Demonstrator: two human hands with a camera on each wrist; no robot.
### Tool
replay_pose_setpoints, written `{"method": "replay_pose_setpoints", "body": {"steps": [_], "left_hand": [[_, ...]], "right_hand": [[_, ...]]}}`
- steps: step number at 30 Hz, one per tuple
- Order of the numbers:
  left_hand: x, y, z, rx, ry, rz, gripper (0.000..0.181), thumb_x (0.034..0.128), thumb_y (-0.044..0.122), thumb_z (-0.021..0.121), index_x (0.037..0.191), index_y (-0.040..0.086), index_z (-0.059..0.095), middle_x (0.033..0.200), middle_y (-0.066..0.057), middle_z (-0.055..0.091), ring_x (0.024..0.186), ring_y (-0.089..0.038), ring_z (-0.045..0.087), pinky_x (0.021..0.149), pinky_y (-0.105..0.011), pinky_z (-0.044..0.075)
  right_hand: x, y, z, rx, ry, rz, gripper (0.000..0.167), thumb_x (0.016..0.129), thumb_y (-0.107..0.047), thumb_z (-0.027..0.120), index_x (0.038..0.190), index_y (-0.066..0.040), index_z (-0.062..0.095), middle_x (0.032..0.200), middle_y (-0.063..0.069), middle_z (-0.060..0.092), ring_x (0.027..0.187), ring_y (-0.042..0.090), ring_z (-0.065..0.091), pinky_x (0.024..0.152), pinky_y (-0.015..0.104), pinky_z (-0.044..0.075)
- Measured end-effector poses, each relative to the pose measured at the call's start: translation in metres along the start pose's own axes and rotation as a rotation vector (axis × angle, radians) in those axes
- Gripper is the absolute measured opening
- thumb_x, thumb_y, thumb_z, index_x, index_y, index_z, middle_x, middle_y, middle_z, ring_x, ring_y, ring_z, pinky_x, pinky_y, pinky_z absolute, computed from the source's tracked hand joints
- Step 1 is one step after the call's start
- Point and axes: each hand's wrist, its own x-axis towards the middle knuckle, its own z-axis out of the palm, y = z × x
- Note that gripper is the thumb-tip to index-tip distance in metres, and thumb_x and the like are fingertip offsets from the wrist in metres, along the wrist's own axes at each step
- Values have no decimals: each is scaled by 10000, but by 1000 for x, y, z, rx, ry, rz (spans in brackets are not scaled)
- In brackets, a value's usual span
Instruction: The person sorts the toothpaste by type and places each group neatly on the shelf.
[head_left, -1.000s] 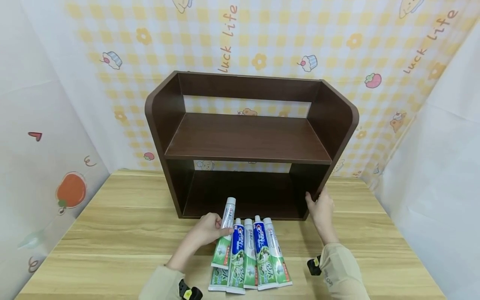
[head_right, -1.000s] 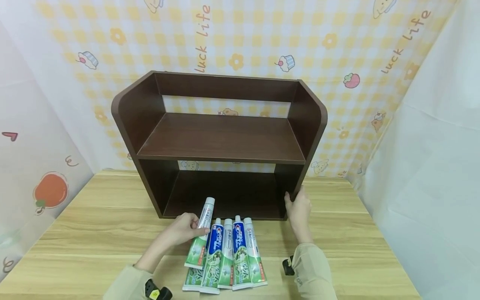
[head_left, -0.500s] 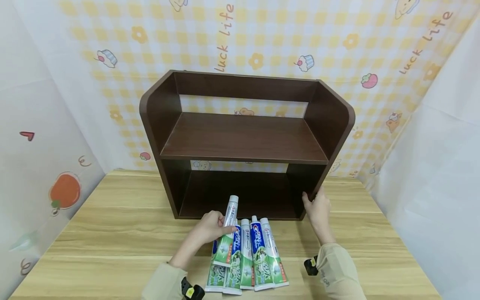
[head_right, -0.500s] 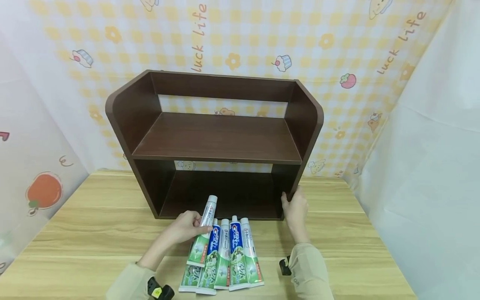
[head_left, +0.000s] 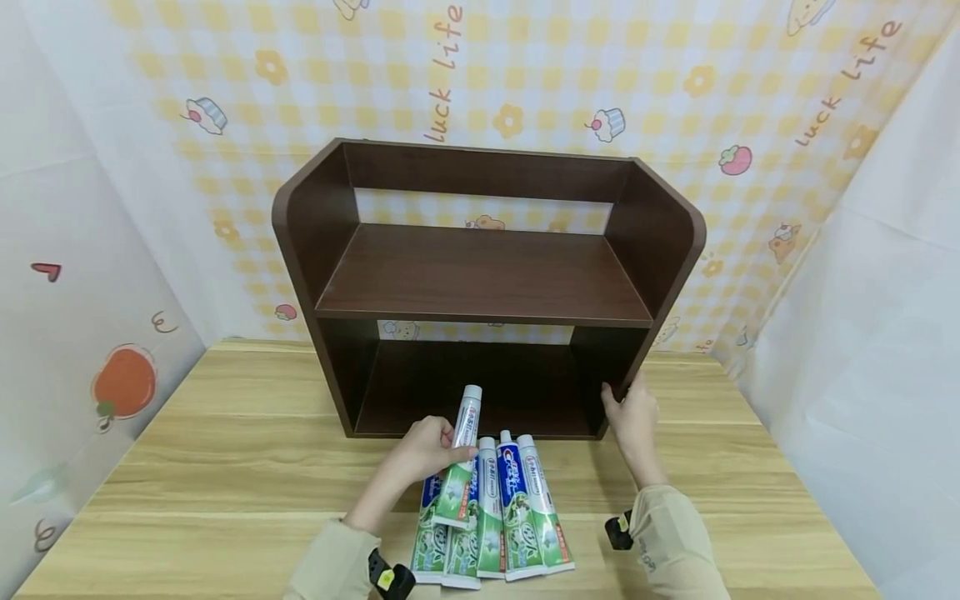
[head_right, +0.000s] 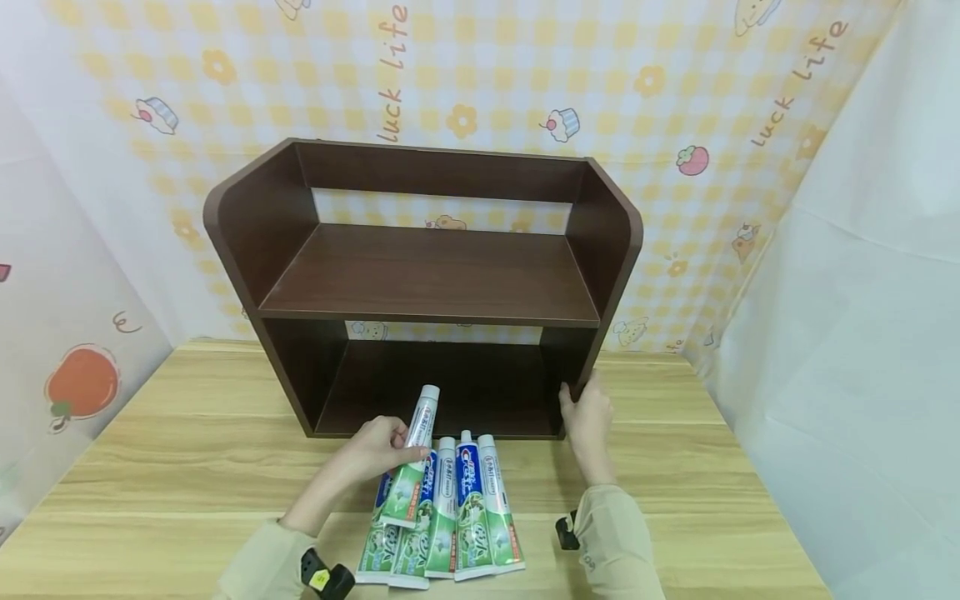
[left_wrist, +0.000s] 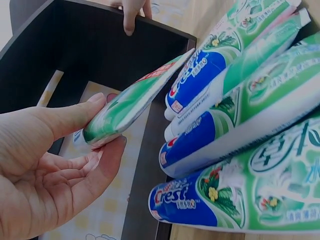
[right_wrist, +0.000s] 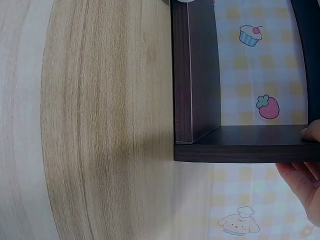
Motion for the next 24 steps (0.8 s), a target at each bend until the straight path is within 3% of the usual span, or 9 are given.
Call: {"method": "replay_pose_setpoints", "body": {"steps": [8, 15, 24], "left_hand": [[5, 7, 3, 8, -10, 24, 267, 807, 202, 692, 827, -14, 537, 700, -83, 564, 565, -120, 554, 537, -275, 536], [13, 11, 5, -2, -29, 32, 287, 815, 232, 686, 851, -14, 541, 705, -89, 591, 558, -115, 573, 561, -309, 554], [20, 19, 7, 19, -27, 31, 294, 812, 250, 687, 841, -5, 543, 693, -77, 573, 551, -128, 550, 547, -313, 539]], "right_hand": [[0, 0, 1, -7, -3, 2, 244, 811, -83, 633, 948, 64, 494, 770, 278, 614, 677, 430, 595, 574, 511, 456], [1, 0, 0, 1, -22, 1, 284, 821, -100, 627, 1001, 79, 498, 828, 290, 618, 728, 447, 607, 592, 515, 477], [1, -1, -1, -19, -26, 10, 270, 815, -108, 635, 983, 59, 505, 763, 272, 622, 657, 416, 599, 564, 502, 468]]}}
